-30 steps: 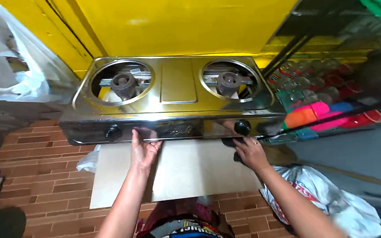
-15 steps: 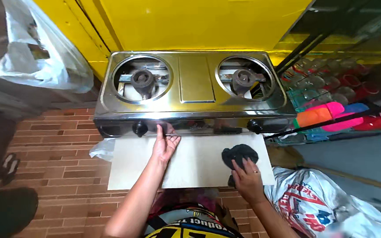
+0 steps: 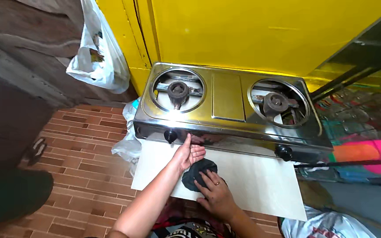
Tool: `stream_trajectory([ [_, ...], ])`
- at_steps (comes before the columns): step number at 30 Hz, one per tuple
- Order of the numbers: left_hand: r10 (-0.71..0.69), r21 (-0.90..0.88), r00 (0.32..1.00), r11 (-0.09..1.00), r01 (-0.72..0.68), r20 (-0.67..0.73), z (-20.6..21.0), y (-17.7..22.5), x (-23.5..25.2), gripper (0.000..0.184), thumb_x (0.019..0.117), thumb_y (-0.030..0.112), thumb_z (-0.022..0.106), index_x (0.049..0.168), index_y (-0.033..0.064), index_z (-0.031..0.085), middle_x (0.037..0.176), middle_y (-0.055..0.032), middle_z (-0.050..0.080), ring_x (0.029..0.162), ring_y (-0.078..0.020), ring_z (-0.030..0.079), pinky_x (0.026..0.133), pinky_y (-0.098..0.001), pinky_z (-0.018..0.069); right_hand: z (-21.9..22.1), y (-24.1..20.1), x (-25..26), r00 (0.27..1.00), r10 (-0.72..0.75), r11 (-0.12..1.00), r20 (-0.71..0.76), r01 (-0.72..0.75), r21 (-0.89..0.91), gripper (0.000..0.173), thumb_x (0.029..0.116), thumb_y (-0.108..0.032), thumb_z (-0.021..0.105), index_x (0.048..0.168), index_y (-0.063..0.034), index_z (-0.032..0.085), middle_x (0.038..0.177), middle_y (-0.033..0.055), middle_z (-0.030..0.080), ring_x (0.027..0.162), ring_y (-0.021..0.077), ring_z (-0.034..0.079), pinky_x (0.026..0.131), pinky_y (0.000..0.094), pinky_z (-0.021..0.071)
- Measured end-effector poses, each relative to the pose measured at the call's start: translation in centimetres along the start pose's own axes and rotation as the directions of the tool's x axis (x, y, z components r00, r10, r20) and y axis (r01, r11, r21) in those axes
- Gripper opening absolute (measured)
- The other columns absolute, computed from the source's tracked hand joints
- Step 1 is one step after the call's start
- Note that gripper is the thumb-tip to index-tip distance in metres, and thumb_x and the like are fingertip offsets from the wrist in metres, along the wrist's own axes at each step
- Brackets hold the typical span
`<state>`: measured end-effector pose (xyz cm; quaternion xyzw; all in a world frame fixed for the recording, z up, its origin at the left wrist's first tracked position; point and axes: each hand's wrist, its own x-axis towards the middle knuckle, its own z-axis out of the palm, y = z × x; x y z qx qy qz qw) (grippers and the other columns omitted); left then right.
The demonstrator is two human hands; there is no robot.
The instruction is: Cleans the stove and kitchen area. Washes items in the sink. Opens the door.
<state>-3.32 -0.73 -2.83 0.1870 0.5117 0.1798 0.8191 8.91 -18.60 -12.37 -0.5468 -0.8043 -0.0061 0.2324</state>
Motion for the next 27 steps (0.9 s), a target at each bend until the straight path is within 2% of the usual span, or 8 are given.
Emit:
stream_trajectory([
  [2, 0.036, 0.062, 0.998, 0.997, -0.039, 0.050, 0.6, 1.7, -1.2, 0.066, 0.1118, 0.050, 0.019, 0.115, -0.0039, 0.057, 0.102, -0.0132, 0.071, 0.089, -0.0186, 0.070, 0.080, -0.0322, 0.0567, 0.8, -1.1, 1.1, 0.999, -0.038, 0.998, 0.011, 0.038, 0.040, 0.055, 0.1010, -0.058, 0.041, 0.121, -0.0223, 0.077, 0.132, 0.0123, 0.070, 0.123, 0.0377, 0.065, 0.101, 0.0552, 0.0523],
  [6, 0.127, 0.300, 0.971, 0.936, -0.184, 0.201, 0.4, 4.3, -3.6, 0.049, 0.1141, 0.035, 0.027, 0.117, -0.0025, 0.058, 0.100, -0.0084, 0.072, 0.088, -0.0147, 0.071, 0.081, -0.0312, 0.0575, 1.9, -3.6, 4.9, 0.970, -0.226, 0.959, 0.091, 0.205, 0.195, 0.039, 0.0987, -0.043, 0.056, 0.120, -0.0179, 0.077, 0.131, 0.0125, 0.071, 0.125, 0.0377, 0.064, 0.103, 0.0558, 0.0523],
  [9, 0.204, 0.361, 0.951, 0.890, -0.280, 0.234, -1.5, 4.5, -6.0, 0.036, 0.1131, 0.024, 0.034, 0.122, -0.0033, 0.056, 0.104, -0.0084, 0.071, 0.092, -0.0144, 0.070, 0.086, -0.0319, 0.0573, 3.7, -5.8, 8.3, 0.922, -0.383, 0.895, 0.058, 0.354, 0.273, 0.028, 0.0980, -0.031, 0.059, 0.108, -0.0161, 0.080, 0.125, 0.0089, 0.074, 0.124, 0.0329, 0.066, 0.105, 0.0527, 0.0515],
  [10, 0.239, 0.356, 0.947, 0.884, -0.303, 0.213, -2.6, 4.3, -6.8, 0.033, 0.1122, 0.020, 0.036, 0.125, -0.0039, 0.055, 0.106, -0.0094, 0.071, 0.094, -0.0148, 0.070, 0.087, -0.0323, 0.0571, 4.2, -6.6, 9.4, 0.904, -0.422, 0.871, 0.064, 0.385, 0.304, 0.024, 0.0966, -0.028, 0.061, 0.103, -0.0153, 0.080, 0.125, 0.0087, 0.073, 0.125, 0.0322, 0.065, 0.106, 0.0518, 0.0506],
  [14, 0.380, 0.334, 0.925, 0.871, -0.361, 0.009, -8.4, 3.2, -10.0, 0.032, 0.1104, 0.015, 0.038, 0.130, -0.0052, 0.053, 0.107, -0.0105, 0.071, 0.094, -0.0145, 0.070, 0.087, -0.0314, 0.0572, 6.1, -10.2, 13.7, 0.859, -0.501, 0.816, 0.105, 0.429, 0.387, 0.015, 0.0925, -0.017, 0.068, 0.100, -0.0107, 0.080, 0.123, 0.0119, 0.073, 0.122, 0.0324, 0.067, 0.107, 0.0509, 0.0508],
  [20, 0.509, 0.245, 0.762, 0.861, -0.447, -0.399, -15.7, -1.8, -16.1, 0.034, 0.1108, 0.015, 0.034, 0.129, -0.0054, 0.053, 0.104, -0.0107, 0.073, 0.090, -0.0156, 0.072, 0.084, -0.0317, 0.0591, 7.4, -13.7, 17.6, 0.743, -0.575, 0.791, 0.342, 0.397, 0.466, 0.024, 0.1002, -0.006, 0.054, 0.105, 0.0015, 0.076, 0.121, 0.0196, 0.072, 0.123, 0.0381, 0.064, 0.111, 0.0525, 0.0446],
  [24, 0.555, 0.200, 0.657, 0.820, -0.537, -0.510, -16.8, -7.6, -19.5, 0.035, 0.1096, 0.017, 0.029, 0.124, -0.0014, 0.055, 0.098, -0.0055, 0.075, 0.088, -0.0137, 0.074, 0.082, -0.0297, 0.0604, 8.2, -13.1, 16.1, 0.773, -0.613, 0.734, 0.165, 0.479, 0.481, 0.019, 0.0954, 0.000, 0.058, 0.096, 0.0016, 0.077, 0.122, 0.0190, 0.072, 0.120, 0.0392, 0.065, 0.108, 0.0507, 0.0483],
  [27, 0.570, 0.159, 0.629, 0.794, -0.587, -0.529, -15.7, -12.0, -20.6, 0.035, 0.1092, 0.018, 0.027, 0.119, 0.0020, 0.057, 0.095, -0.0024, 0.076, 0.086, -0.0130, 0.074, 0.080, -0.0287, 0.0616, 6.7, -11.8, 13.6, 0.804, -0.573, 0.753, 0.160, 0.439, 0.490, 0.019, 0.0954, 0.000, 0.059, 0.099, 0.0012, 0.078, 0.128, 0.0197, 0.070, 0.124, 0.0407, 0.063, 0.111, 0.0517, 0.0466],
])
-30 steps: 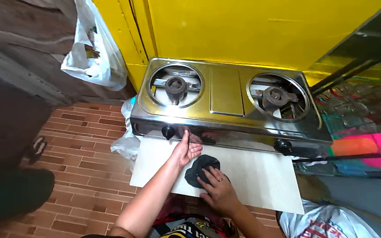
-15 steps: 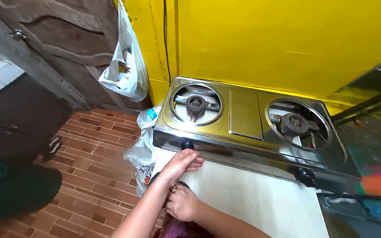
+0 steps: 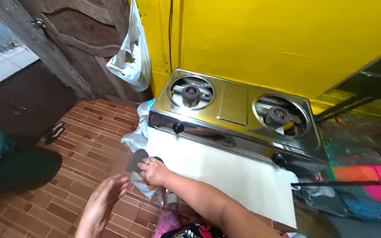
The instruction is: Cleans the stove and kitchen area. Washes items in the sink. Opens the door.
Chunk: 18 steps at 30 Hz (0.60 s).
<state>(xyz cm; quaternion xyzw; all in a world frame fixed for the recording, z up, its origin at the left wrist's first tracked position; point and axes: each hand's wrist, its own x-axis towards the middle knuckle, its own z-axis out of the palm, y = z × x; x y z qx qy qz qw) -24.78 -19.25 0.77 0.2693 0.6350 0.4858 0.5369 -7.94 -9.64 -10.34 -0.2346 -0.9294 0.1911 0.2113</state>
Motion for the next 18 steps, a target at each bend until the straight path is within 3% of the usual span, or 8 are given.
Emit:
stream_trajectory([
  [4, 0.001, -0.031, 1.000, 1.000, -0.001, 0.005, 2.0, -2.5, -5.1, 0.035, 0.1088, 0.017, 0.027, 0.117, 0.0033, 0.058, 0.094, -0.0022, 0.077, 0.084, -0.0132, 0.075, 0.078, -0.0283, 0.0625, -2.0, -1.0, -6.6, 0.998, 0.060, 0.998, -0.009, -0.060, -0.020, 0.021, 0.0965, -0.002, 0.059, 0.106, -0.0006, 0.078, 0.127, 0.0194, 0.070, 0.124, 0.0397, 0.063, 0.111, 0.0511, 0.0461],
  [11, -0.020, 0.013, 0.997, 1.000, 0.019, 0.075, 5.5, -5.1, -12.2, 0.029, 0.1079, 0.015, 0.033, 0.120, 0.0022, 0.056, 0.095, -0.0031, 0.076, 0.085, -0.0132, 0.074, 0.080, -0.0281, 0.0611, -5.3, -1.7, -22.0, 0.948, 0.148, 0.957, -0.281, -0.210, -0.202, 0.022, 0.0896, -0.004, 0.069, 0.106, -0.0111, 0.081, 0.114, 0.0172, 0.075, 0.109, 0.0388, 0.071, 0.096, 0.0542, 0.0569],
  [18, -0.011, 0.025, 0.999, 1.000, 0.012, -0.035, 2.6, -6.4, -17.2, 0.030, 0.1078, 0.012, 0.032, 0.122, -0.0007, 0.055, 0.097, -0.0037, 0.075, 0.086, -0.0117, 0.073, 0.080, -0.0275, 0.0600, -9.5, -2.1, -38.3, 0.908, 0.247, 0.908, -0.339, -0.339, -0.246, 0.021, 0.0923, -0.017, 0.066, 0.105, -0.0094, 0.081, 0.114, 0.0217, 0.074, 0.108, 0.0463, 0.070, 0.092, 0.0642, 0.0547],
])
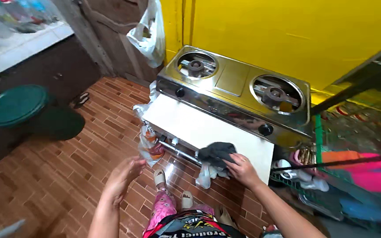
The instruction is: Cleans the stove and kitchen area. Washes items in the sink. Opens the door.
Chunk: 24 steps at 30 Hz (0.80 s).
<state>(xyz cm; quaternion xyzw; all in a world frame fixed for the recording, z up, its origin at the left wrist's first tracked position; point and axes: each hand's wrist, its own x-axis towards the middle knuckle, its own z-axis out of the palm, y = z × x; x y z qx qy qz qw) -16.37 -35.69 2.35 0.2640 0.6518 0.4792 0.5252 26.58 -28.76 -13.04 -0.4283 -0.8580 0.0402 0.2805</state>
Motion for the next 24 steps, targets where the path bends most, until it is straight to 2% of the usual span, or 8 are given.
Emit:
stream_trajectory([
  [3, -0.013, -0.042, 0.996, 0.999, 0.009, -0.093, -2.4, -0.9, -1.0, 0.031, 0.1092, 0.012, 0.031, 0.124, -0.0017, 0.054, 0.097, -0.0048, 0.075, 0.085, -0.0120, 0.073, 0.079, -0.0272, 0.0600, -3.3, 3.1, -4.5, 0.998, 0.063, 0.996, 0.010, -0.063, -0.059, 0.031, 0.0960, -0.024, 0.057, 0.105, -0.0067, 0.081, 0.116, 0.0259, 0.072, 0.108, 0.0507, 0.068, 0.092, 0.0653, 0.0530],
  [6, -0.038, -0.071, 0.986, 0.997, 0.027, -0.160, -4.4, -1.5, -1.7, 0.031, 0.1100, 0.013, 0.031, 0.124, -0.0018, 0.054, 0.097, -0.0046, 0.075, 0.084, -0.0112, 0.073, 0.078, -0.0261, 0.0597, -5.1, 4.9, -4.6, 0.972, 0.223, 0.972, 0.075, -0.216, -0.088, 0.055, 0.0994, -0.040, 0.041, 0.109, -0.0006, 0.078, 0.125, 0.0331, 0.066, 0.119, 0.0571, 0.060, 0.100, 0.0697, 0.0451],
  [8, -0.046, -0.093, 0.982, 0.995, 0.029, -0.181, -5.6, -1.6, -2.0, 0.030, 0.1103, 0.013, 0.031, 0.124, -0.0011, 0.054, 0.097, -0.0046, 0.075, 0.085, -0.0116, 0.073, 0.078, -0.0263, 0.0599, -5.0, 4.9, -1.7, 0.899, 0.419, 0.907, 0.127, -0.408, -0.106, 0.070, 0.0959, -0.052, 0.040, 0.121, 0.0047, 0.071, 0.138, 0.0397, 0.054, 0.130, 0.0618, 0.049, 0.107, 0.0736, 0.0350],
  [11, -0.043, -0.111, 0.979, 0.994, 0.021, -0.202, -7.6, -1.6, -2.4, 0.030, 0.1101, 0.012, 0.031, 0.124, -0.0012, 0.054, 0.098, -0.0047, 0.074, 0.086, -0.0117, 0.073, 0.079, -0.0260, 0.0600, -2.9, 2.4, 5.2, 0.737, 0.657, 0.752, 0.160, -0.626, -0.205, 0.086, 0.0907, -0.065, 0.056, 0.144, 0.0029, 0.055, 0.152, 0.0410, 0.038, 0.143, 0.0603, 0.034, 0.115, 0.0729, 0.0246],
  [13, -0.046, -0.115, 0.974, 0.993, 0.021, -0.222, -9.2, -1.5, -2.5, 0.030, 0.1102, 0.012, 0.030, 0.124, -0.0008, 0.053, 0.098, -0.0043, 0.074, 0.086, -0.0115, 0.073, 0.079, -0.0259, 0.0598, -0.3, 0.0, 10.0, 0.635, 0.758, 0.649, 0.145, -0.713, -0.267, 0.091, 0.0885, -0.065, 0.064, 0.150, -0.0009, 0.048, 0.155, 0.0396, 0.034, 0.145, 0.0586, 0.030, 0.116, 0.0713, 0.0237],
  [15, -0.055, -0.125, 0.966, 0.992, 0.024, -0.252, -11.2, -1.5, -2.4, 0.030, 0.1107, 0.013, 0.030, 0.124, -0.0007, 0.054, 0.099, -0.0046, 0.075, 0.086, -0.0120, 0.073, 0.079, -0.0262, 0.0598, 2.5, -2.6, 14.4, 0.599, 0.787, 0.613, 0.149, -0.733, -0.295, 0.088, 0.0903, -0.065, 0.064, 0.152, -0.0044, 0.047, 0.157, 0.0374, 0.033, 0.146, 0.0566, 0.030, 0.117, 0.0693, 0.0241],
  [21, -0.070, -0.147, 0.945, 0.989, 0.023, -0.321, -18.8, -1.8, -1.1, 0.031, 0.1104, 0.014, 0.029, 0.125, 0.0013, 0.053, 0.101, -0.0037, 0.075, 0.089, -0.0131, 0.074, 0.079, -0.0273, 0.0611, 11.7, -9.6, 26.8, 0.718, 0.633, 0.772, 0.289, -0.615, -0.160, 0.049, 0.1021, -0.036, 0.059, 0.144, -0.0121, 0.059, 0.156, 0.0275, 0.042, 0.147, 0.0472, 0.035, 0.117, 0.0652, 0.0298],
  [24, -0.048, -0.157, 0.946, 0.988, -0.003, -0.321, -22.6, -1.9, -0.1, 0.032, 0.1092, 0.015, 0.028, 0.123, 0.0039, 0.055, 0.102, -0.0016, 0.075, 0.090, -0.0135, 0.075, 0.080, -0.0285, 0.0620, 16.5, -12.6, 30.1, 0.893, 0.378, 0.925, 0.246, -0.377, -0.053, 0.034, 0.0988, -0.023, 0.064, 0.128, -0.0078, 0.071, 0.140, 0.0267, 0.059, 0.135, 0.0464, 0.051, 0.110, 0.0639, 0.0406],
])
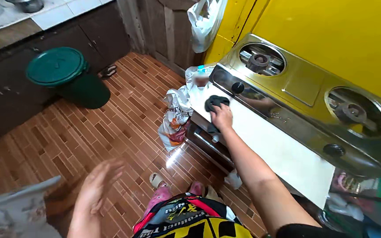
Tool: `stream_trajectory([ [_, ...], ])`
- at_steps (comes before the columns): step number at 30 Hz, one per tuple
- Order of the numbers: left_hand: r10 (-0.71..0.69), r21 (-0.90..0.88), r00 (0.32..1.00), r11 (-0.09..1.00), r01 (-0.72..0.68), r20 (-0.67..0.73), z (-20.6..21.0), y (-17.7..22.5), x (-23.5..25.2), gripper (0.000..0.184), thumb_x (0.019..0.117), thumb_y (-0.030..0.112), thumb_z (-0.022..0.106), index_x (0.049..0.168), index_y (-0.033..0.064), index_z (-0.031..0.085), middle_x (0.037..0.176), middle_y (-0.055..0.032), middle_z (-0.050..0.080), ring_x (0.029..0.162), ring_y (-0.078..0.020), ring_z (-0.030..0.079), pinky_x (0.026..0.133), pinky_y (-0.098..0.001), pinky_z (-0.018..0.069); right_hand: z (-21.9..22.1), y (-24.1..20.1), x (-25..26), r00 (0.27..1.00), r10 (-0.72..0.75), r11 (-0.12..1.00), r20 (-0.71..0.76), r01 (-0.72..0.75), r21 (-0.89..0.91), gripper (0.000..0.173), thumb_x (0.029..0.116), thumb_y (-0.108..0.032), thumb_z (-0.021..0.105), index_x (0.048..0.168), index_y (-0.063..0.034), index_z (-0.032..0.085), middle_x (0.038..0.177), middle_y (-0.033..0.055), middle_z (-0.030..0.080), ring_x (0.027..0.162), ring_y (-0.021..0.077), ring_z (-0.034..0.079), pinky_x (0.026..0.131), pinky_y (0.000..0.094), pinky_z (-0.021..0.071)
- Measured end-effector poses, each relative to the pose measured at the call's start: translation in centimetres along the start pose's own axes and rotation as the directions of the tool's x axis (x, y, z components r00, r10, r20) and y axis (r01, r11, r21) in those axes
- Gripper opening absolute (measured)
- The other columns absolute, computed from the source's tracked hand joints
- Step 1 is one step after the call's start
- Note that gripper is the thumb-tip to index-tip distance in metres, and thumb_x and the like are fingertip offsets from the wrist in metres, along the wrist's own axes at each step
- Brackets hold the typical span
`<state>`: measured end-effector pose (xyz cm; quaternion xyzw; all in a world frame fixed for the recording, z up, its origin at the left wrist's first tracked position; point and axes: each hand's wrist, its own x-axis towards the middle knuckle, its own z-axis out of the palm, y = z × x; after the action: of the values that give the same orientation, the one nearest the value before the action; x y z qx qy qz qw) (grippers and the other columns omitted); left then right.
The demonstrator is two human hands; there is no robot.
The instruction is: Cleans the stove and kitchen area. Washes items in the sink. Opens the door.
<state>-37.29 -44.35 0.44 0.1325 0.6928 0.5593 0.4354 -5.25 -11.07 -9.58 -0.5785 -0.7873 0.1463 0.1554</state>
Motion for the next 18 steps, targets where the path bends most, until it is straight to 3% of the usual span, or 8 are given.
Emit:
stream_trajectory([
  [4, 0.007, 0.013, 0.999, 1.000, -0.007, -0.038, -3.4, 0.7, 2.2, 0.031, 0.1088, 0.017, 0.029, 0.122, 0.0060, 0.055, 0.100, 0.0004, 0.076, 0.088, -0.0122, 0.075, 0.078, -0.0280, 0.0627, 3.3, -4.8, -2.0, 0.899, -0.436, 0.900, 0.049, 0.434, 0.032, 0.027, 0.0900, -0.006, 0.070, 0.117, -0.0053, 0.075, 0.124, 0.0280, 0.067, 0.119, 0.0502, 0.060, 0.099, 0.0668, 0.0474],
  [7, -0.012, -0.005, 0.999, 1.000, 0.012, -0.045, -4.5, 0.4, 3.4, 0.030, 0.1086, 0.017, 0.030, 0.119, 0.0077, 0.056, 0.098, 0.0012, 0.077, 0.086, -0.0124, 0.076, 0.076, -0.0275, 0.0635, 6.9, -4.5, -4.6, 0.854, -0.517, 0.856, 0.048, 0.518, 0.009, 0.025, 0.0922, -0.001, 0.063, 0.113, -0.0042, 0.077, 0.119, 0.0268, 0.070, 0.109, 0.0486, 0.067, 0.094, 0.0639, 0.0523],
  [8, -0.030, -0.008, 0.999, 1.000, 0.030, -0.040, -4.6, 0.3, 3.8, 0.030, 0.1090, 0.016, 0.030, 0.118, 0.0079, 0.056, 0.097, 0.0012, 0.077, 0.086, -0.0123, 0.076, 0.076, -0.0275, 0.0633, 7.8, -3.9, -5.4, 0.892, -0.444, 0.895, 0.081, 0.446, -0.002, 0.026, 0.0939, -0.002, 0.061, 0.115, -0.0036, 0.076, 0.121, 0.0264, 0.070, 0.111, 0.0481, 0.066, 0.095, 0.0634, 0.0520],
  [11, -0.076, 0.004, 0.997, 0.997, 0.076, -0.009, -4.9, 0.4, 4.9, 0.030, 0.1091, 0.015, 0.029, 0.119, 0.0072, 0.056, 0.098, 0.0007, 0.077, 0.087, -0.0124, 0.076, 0.076, -0.0269, 0.0631, 7.7, -2.3, -7.1, 0.979, 0.011, 0.997, 0.206, 0.005, -0.077, 0.036, 0.1001, -0.006, 0.053, 0.132, -0.0054, 0.068, 0.138, 0.0273, 0.061, 0.126, 0.0491, 0.059, 0.105, 0.0643, 0.0455],
  [15, -0.069, 0.018, 0.997, 0.997, 0.068, 0.022, -6.8, 1.1, 6.6, 0.031, 0.1092, 0.015, 0.028, 0.120, 0.0061, 0.056, 0.099, -0.0002, 0.076, 0.088, -0.0127, 0.076, 0.077, -0.0273, 0.0630, 7.0, -0.6, -10.7, 0.966, 0.253, 0.953, 0.052, -0.239, -0.187, 0.037, 0.0998, -0.005, 0.052, 0.132, -0.0071, 0.070, 0.141, 0.0265, 0.060, 0.124, 0.0510, 0.059, 0.102, 0.0661, 0.0454],
  [18, -0.055, 0.005, 0.998, 0.998, 0.055, 0.013, -8.5, 2.4, 7.8, 0.031, 0.1093, 0.015, 0.028, 0.120, 0.0061, 0.056, 0.098, 0.0008, 0.077, 0.087, -0.0118, 0.076, 0.076, -0.0260, 0.0629, 6.0, -1.4, -11.8, 0.882, 0.469, 0.872, -0.038, -0.470, -0.140, 0.034, 0.1009, -0.010, 0.055, 0.132, -0.0019, 0.068, 0.137, 0.0308, 0.060, 0.127, 0.0509, 0.057, 0.106, 0.0634, 0.0438],
])
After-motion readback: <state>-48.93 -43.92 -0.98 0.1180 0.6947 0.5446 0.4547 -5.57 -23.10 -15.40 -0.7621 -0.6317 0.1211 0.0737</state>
